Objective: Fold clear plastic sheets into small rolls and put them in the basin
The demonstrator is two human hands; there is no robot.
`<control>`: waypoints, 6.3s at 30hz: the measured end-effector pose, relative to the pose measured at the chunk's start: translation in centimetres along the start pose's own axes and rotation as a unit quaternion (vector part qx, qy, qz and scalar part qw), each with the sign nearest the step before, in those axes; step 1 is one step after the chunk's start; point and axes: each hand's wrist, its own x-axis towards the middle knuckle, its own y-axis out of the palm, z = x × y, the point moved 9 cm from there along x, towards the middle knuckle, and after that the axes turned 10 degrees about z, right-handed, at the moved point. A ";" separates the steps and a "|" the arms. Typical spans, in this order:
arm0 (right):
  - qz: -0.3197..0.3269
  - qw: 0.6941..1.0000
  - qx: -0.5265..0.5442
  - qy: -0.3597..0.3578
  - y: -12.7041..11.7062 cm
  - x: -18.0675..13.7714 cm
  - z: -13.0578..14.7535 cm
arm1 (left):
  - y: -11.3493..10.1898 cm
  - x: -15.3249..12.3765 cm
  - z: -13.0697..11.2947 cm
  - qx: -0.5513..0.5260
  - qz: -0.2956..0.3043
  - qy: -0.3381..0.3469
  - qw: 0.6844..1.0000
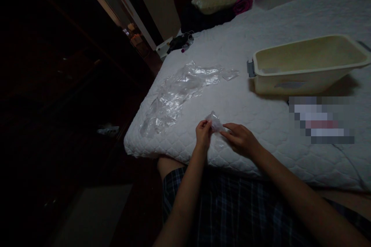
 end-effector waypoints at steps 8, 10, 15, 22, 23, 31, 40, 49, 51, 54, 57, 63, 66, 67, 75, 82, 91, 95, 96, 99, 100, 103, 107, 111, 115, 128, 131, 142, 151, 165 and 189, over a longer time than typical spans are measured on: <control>-0.023 0.994 0.053 0.098 -0.2 0.2 -1.7 | 0.1 -0.2 -0.1 -0.014 0.008 -0.016 1.000; -0.039 0.991 0.059 0.115 -0.3 0.1 -2.2 | 0.1 -0.2 -0.1 -0.015 0.009 -0.020 1.000; -0.033 0.984 0.068 0.161 -0.2 -0.1 -3.0 | 0.4 -0.2 -0.6 -0.040 0.012 -0.023 0.999; -0.022 0.997 0.031 0.061 -0.2 0.0 -1.2 | 0.2 -0.1 -0.8 -0.071 -0.001 -0.024 0.997; -0.023 0.999 0.018 0.044 -0.3 0.0 -0.8 | 0.1 -0.1 -0.7 -0.069 -0.004 -0.025 0.997; -0.041 0.998 0.006 0.043 -1.2 0.5 -0.3 | 0.3 0.1 -0.2 -0.018 0.020 0.016 1.000; -0.051 0.991 0.071 0.101 -1.4 0.8 -1.4 | 0.6 0.1 -0.3 0.003 0.043 0.033 0.999; -0.050 0.940 0.211 0.262 -0.1 1.7 -4.0 | 0.2 0.1 0.3 0.026 0.034 0.009 0.999; -0.063 0.915 0.243 0.315 0.4 1.3 -4.8 | 0.3 0.1 0.3 0.027 0.041 0.011 0.999; -0.064 0.858 0.342 0.377 2.0 0.7 -5.9 | 0.5 0.1 0.3 0.025 0.049 0.010 0.998; -0.053 0.804 0.436 0.400 3.6 0.6 -6.3 | 0.6 0.0 0.2 0.024 0.048 0.007 0.999; -0.017 0.784 0.460 0.417 4.5 0.7 -6.3 | 0.7 0.0 0.2 0.043 0.057 -0.011 0.997; -0.019 0.783 0.460 0.417 4.5 0.7 -6.2 | 0.7 -0.1 0.4 0.043 0.067 -0.031 0.996; -0.021 0.779 0.465 0.420 4.5 0.7 -6.1 | 0.7 -0.1 0.4 0.037 0.072 -0.037 0.996; -0.029 0.751 0.501 0.430 4.5 0.9 -6.1 | 1.2 -0.5 0.1 0.058 0.082 -0.035 0.994; -0.008 0.708 0.553 0.440 5.0 0.7 -5.9 | 1.4 -0.3 0.3 0.053 0.101 -0.031 0.993; -0.040 0.702 0.524 0.481 4.4 0.2 -6.3 | 1.2 -0.5 0.8 0.059 0.092 -0.080 0.991; -0.084 0.690 0.520 0.496 3.9 0.0 -6.7 | 1.6 -0.6 0.7 0.069 0.113 -0.072 0.989; -0.093 0.686 0.521 0.499 3.8 -0.1 -6.8 | 1.8 -0.6 0.8 0.071 0.124 -0.065 0.988; -0.098 0.672 0.532 0.506 3.9 -0.4 -6.9 | 2.0 -0.6 1.0 0.101 0.131 -0.053 0.985; -0.093 0.665 0.542 0.506 4.1 -0.5 -6.9 | 1.9 -0.6 1.0 0.115 0.125 -0.052 0.984; -0.065 0.643 0.580 0.497 4.6 -0.4 -6.6 | 1.5 -0.6 1.1 0.141 0.108 -0.052 0.983; -0.038 0.621 0.605 0.497 4.4 -0.5 -6.8 | 1.7 -0.8 0.8 0.141 0.112 -0.065 0.981; -0.061 0.620 0.583 0.522 1.5 -0.6 -8.9 | 2.7 -1.2 0.6 0.153 0.107 -0.082 0.979; -0.095 0.667 0.509 0.536 -4.5 -0.2 -13.0 | 4.1 -0.5 -1.0 0.296 0.087 -0.019 0.951; -0.107 0.747 0.281 0.593 -15.1 3.7 -28.8 | 8.5 1.0 -3.0 0.717 0.048 0.338 0.608; -0.066 0.739 0.287 0.606 -12.6 3.8 -30.9 | 8.5 1.1 -2.9 0.722 0.043 0.333 0.605; 0.235 0.877 -0.021 0.418 -8.1 5.4 -31.9 | 8.3 1.8 -2.5 0.732 0.041 0.308 0.606; 0.242 0.836 0.103 0.481 -6.9 5.1 -32.1 | 8.2 1.8 -2.5 0.737 0.040 0.297 0.606; 0.245 0.898 0.014 0.365 -7.3 7.4 -31.0 | 8.4 1.7 -2.8 0.738 0.037 0.296 0.606; 0.322 0.874 0.105 0.349 -5.6 6.3 -30.4 | 8.1 2.0 -2.5 0.737 0.041 0.288 0.610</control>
